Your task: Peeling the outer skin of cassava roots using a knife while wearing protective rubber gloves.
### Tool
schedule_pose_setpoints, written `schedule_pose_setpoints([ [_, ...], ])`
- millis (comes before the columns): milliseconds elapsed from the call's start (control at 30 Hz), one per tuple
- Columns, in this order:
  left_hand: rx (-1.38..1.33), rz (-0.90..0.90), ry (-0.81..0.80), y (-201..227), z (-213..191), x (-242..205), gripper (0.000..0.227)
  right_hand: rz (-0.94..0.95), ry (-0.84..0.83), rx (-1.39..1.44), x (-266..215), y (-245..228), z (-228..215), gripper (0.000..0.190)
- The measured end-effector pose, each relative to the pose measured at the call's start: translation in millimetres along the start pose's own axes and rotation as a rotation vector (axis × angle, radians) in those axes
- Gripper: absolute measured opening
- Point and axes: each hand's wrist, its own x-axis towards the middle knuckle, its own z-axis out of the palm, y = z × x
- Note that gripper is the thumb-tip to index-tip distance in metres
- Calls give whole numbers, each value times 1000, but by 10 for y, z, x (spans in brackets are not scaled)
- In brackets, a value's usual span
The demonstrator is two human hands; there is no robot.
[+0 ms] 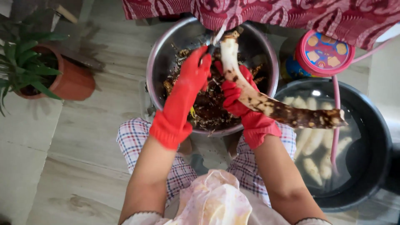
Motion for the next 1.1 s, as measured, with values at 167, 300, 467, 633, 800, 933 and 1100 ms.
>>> schedule_pose_setpoints([
  [167, 22, -51, -165, -87, -80, -792, 44, 18, -92, 120, 34, 12, 236, 46],
  [300, 23, -80, -162, 40, -88, -749, 44, -59, -78, 198, 5, 214, 371, 41],
  [467, -98, 100, 44, -138, 60, 23, 39, -103, -92, 45, 56, 384, 502, 46],
  [633, -214, 81, 12, -80, -69, -103, 42, -100, -155, 19, 111, 453, 561, 39],
  [800, -83, 5, -146, 76, -135, -999, 47, -109, -86, 195, 95, 387, 703, 41],
  [933, -88, -23, -148, -197, 29, -955, 43, -74, -53, 182, 131, 571, 942, 44],
  [1100, -134, 37, -49, -205, 127, -423, 45, -3, -35, 18, -27, 446, 640, 51],
])
